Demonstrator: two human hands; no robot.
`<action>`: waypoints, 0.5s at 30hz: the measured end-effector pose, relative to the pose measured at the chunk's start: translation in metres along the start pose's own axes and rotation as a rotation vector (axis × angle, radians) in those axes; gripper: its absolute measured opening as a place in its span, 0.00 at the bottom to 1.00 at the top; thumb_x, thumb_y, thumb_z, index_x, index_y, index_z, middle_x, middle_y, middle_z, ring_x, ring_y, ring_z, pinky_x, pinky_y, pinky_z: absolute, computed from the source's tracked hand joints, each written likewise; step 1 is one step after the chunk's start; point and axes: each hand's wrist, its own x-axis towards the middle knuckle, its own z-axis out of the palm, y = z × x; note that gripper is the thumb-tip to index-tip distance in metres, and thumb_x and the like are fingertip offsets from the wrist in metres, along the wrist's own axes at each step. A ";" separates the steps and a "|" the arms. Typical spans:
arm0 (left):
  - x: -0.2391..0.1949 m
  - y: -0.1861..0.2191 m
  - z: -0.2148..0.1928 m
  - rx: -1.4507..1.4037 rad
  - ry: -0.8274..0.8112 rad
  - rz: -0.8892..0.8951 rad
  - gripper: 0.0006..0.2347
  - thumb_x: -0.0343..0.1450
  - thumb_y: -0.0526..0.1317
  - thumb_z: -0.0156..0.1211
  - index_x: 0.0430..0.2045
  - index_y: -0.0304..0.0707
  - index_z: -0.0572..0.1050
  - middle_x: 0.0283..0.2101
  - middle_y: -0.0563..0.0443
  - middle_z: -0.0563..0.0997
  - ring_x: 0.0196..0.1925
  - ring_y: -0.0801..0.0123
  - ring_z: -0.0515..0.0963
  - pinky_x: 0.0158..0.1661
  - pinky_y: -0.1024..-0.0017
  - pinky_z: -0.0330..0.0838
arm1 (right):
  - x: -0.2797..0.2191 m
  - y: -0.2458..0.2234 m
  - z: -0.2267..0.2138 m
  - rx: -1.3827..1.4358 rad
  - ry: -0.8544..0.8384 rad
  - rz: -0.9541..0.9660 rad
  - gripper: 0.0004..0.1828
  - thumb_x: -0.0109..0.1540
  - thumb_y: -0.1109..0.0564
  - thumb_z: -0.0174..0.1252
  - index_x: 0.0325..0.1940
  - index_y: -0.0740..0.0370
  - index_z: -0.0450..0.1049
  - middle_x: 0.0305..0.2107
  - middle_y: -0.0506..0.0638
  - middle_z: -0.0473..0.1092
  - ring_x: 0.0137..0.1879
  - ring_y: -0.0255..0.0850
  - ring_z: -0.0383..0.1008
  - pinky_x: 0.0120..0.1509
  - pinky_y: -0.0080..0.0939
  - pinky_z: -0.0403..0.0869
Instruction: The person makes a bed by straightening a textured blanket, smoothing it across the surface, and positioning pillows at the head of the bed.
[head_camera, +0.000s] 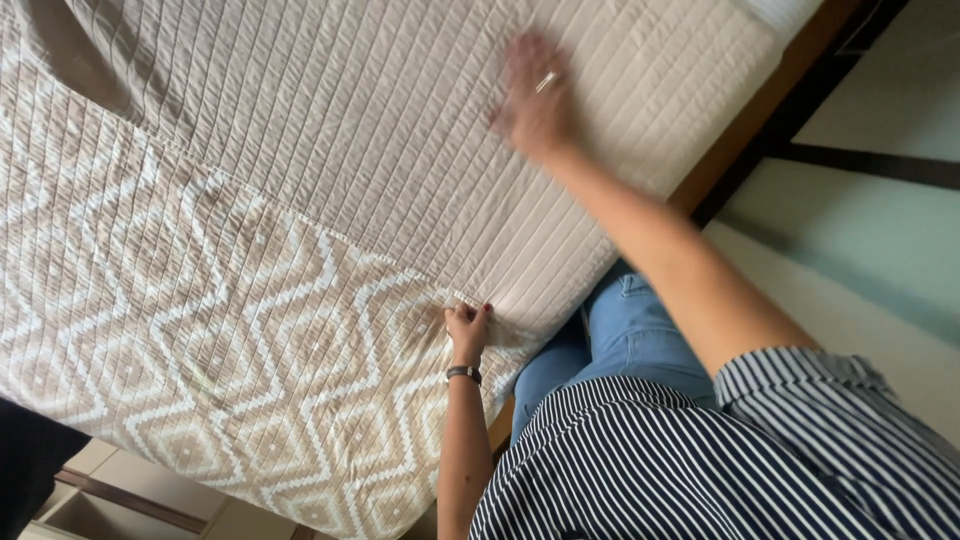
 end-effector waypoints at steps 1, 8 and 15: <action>0.001 -0.002 0.003 -0.005 -0.005 0.000 0.18 0.62 0.52 0.73 0.23 0.38 0.74 0.35 0.43 0.68 0.35 0.48 0.75 0.38 0.57 0.71 | -0.009 -0.031 0.018 0.019 -0.019 -0.206 0.50 0.67 0.33 0.54 0.78 0.71 0.49 0.74 0.68 0.47 0.79 0.63 0.42 0.79 0.70 0.46; -0.012 0.004 -0.003 -0.053 -0.016 0.013 0.19 0.63 0.51 0.74 0.25 0.34 0.72 0.37 0.43 0.67 0.37 0.50 0.72 0.40 0.60 0.68 | -0.057 -0.128 0.121 0.225 0.177 -1.029 0.51 0.63 0.22 0.13 0.80 0.53 0.48 0.77 0.47 0.47 0.81 0.41 0.45 0.83 0.53 0.44; -0.033 0.065 -0.027 -0.155 -0.160 -0.255 0.16 0.69 0.43 0.67 0.18 0.40 0.64 0.42 0.51 0.59 0.39 0.66 0.66 0.47 0.69 0.71 | 0.161 -0.006 -0.024 0.333 -0.231 -0.677 0.45 0.68 0.21 0.18 0.83 0.43 0.28 0.79 0.43 0.28 0.85 0.44 0.27 0.86 0.51 0.29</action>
